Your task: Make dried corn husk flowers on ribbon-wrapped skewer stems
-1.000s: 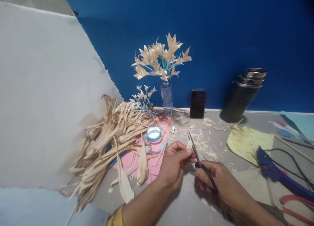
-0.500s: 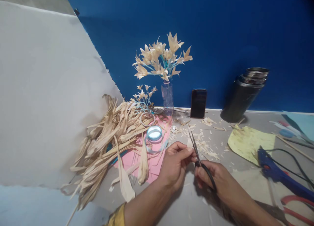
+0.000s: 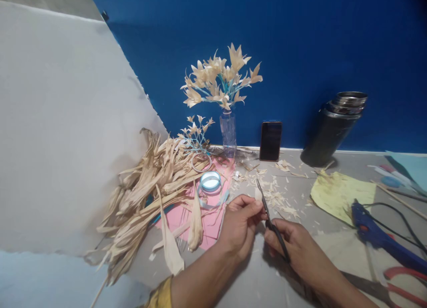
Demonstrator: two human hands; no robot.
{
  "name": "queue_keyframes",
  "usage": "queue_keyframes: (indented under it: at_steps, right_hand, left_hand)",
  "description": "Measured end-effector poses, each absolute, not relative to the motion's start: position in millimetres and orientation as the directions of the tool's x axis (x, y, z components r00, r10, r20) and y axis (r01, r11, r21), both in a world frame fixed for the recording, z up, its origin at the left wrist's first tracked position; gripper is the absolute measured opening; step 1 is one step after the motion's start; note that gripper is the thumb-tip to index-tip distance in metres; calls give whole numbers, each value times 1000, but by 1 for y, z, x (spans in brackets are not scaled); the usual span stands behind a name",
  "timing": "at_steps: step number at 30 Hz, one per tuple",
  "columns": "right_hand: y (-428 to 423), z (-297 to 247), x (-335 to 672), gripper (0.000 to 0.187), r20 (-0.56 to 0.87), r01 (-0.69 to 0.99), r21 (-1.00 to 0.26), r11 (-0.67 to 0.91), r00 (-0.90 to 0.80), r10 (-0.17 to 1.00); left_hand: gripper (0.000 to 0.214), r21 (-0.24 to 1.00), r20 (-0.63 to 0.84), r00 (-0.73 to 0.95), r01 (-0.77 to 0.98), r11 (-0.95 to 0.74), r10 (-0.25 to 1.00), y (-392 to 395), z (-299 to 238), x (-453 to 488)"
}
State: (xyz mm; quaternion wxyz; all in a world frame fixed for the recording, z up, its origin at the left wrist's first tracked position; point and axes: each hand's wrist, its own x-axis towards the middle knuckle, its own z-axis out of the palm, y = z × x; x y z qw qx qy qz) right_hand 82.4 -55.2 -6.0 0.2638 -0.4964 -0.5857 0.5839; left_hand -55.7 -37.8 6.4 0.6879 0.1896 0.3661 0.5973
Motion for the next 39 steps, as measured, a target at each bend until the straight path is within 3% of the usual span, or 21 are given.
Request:
queue_keyframes:
  at_steps: [15, 35, 39]
  right_hand:
    - [-57, -8, 82, 48, -238, 221, -962, -158, -404, 884]
    - [-56, -6, 84, 56, -339, 269, -931, -247, -384, 859]
    - [-55, -6, 87, 62, -282, 230, -954, -195, -449, 848]
  left_hand:
    - [33, 685, -295, 17, -693, 224, 955, -37, 9, -56]
    - [25, 705, -265, 18, -678, 206, 964, -37, 9, -58]
    - [23, 708, -259, 18, -677, 202, 966, -36, 11, -61]
